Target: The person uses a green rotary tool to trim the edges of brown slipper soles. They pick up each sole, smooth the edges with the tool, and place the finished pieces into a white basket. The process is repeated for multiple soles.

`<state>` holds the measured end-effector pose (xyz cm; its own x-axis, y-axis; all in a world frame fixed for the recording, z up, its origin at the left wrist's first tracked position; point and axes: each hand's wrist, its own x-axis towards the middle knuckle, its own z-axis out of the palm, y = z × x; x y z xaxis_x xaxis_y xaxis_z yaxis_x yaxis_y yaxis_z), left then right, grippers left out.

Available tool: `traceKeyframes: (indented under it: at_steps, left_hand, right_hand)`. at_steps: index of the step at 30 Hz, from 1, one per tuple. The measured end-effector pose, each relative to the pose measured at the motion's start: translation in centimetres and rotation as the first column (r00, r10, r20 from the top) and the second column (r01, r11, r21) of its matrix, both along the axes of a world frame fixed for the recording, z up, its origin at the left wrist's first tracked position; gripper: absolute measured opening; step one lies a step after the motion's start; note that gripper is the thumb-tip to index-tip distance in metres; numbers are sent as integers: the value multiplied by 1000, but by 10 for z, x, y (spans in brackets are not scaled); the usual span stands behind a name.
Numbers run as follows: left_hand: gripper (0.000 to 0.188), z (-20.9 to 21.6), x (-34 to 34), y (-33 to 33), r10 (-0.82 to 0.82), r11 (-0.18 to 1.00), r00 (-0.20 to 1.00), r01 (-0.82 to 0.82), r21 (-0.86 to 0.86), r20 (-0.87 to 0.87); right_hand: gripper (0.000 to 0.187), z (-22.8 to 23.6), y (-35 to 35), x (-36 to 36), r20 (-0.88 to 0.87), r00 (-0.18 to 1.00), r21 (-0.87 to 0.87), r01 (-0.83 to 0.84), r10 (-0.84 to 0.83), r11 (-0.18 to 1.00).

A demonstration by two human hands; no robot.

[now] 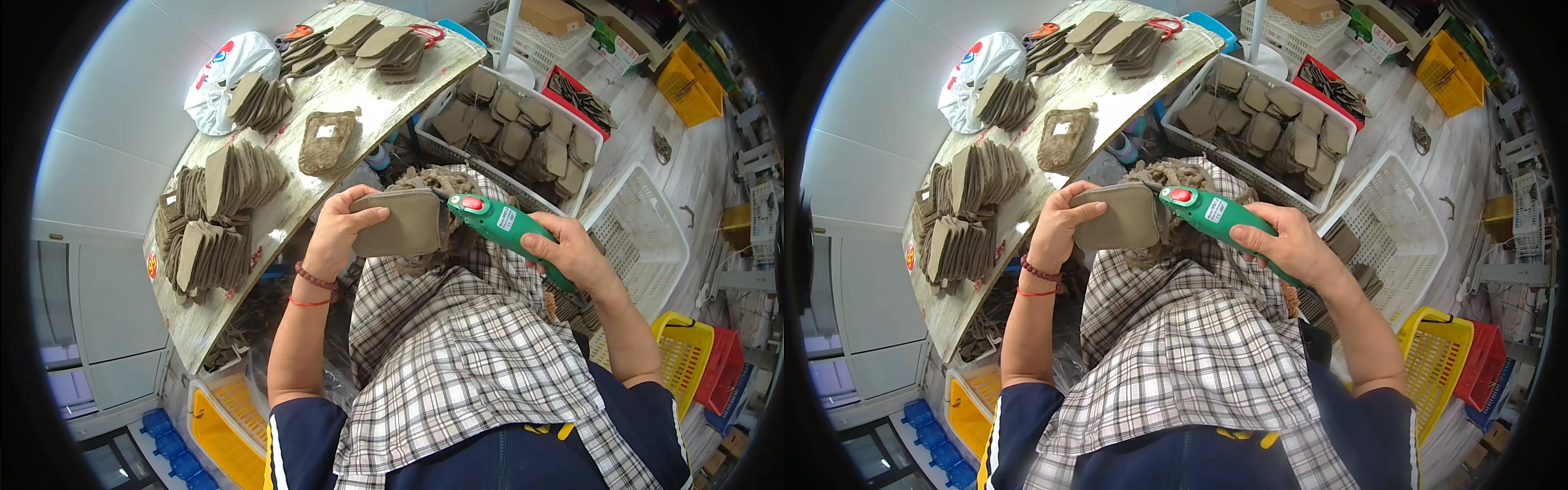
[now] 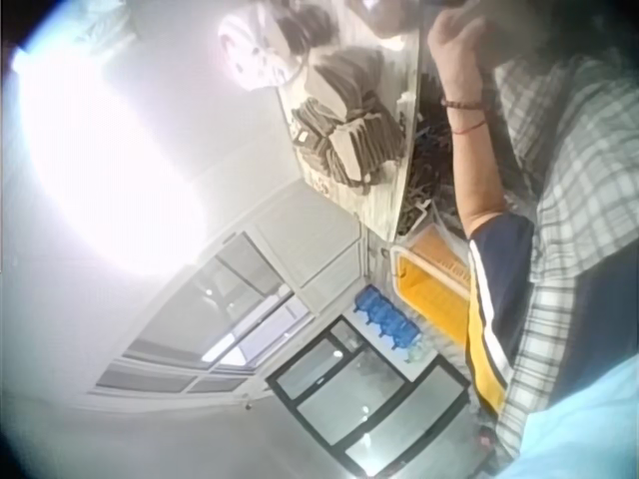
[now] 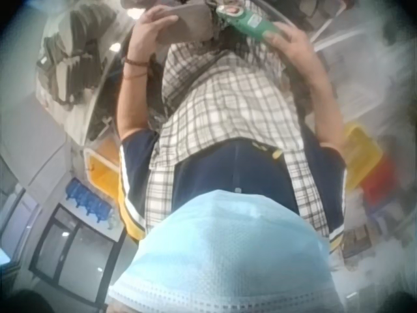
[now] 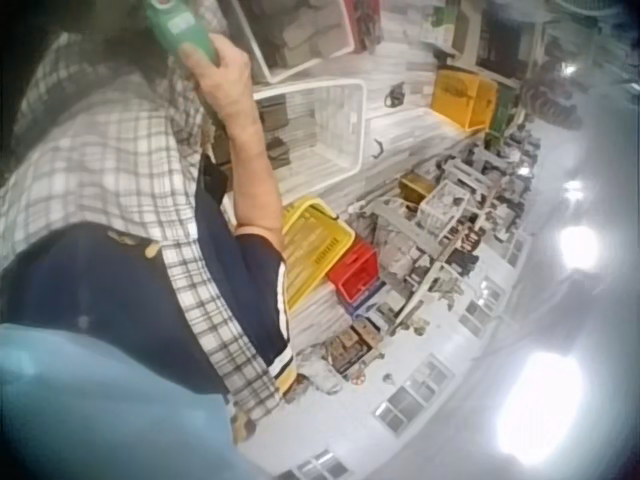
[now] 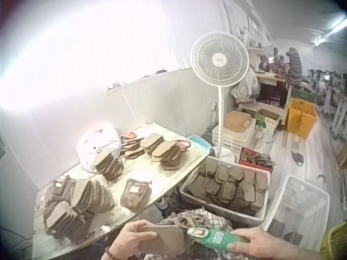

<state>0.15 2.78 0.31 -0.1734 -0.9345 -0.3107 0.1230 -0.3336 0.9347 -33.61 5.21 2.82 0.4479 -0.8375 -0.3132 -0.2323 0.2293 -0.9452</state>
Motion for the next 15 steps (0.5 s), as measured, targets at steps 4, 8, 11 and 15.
traceKeyframes:
  at_steps: [4,8,11,15]
  left_hand:
    - [13,13,-6,1,-61,998,992,62,-6,114]
    - [16,11,-9,-1,-127,989,969,139,-41,214]
    - [17,14,-15,-3,-179,980,944,197,-38,278]
    - [26,16,-26,-6,-227,961,911,268,-74,345]
  right_hand:
    - [40,-1,-1,-6,-9,1000,6,-22,22,1000]
    - [40,3,-2,-11,-59,996,-17,-61,59,998]
    - [40,5,-4,-12,-95,992,-35,-82,78,996]
    - [42,5,-6,-10,-152,984,-77,-104,92,992]
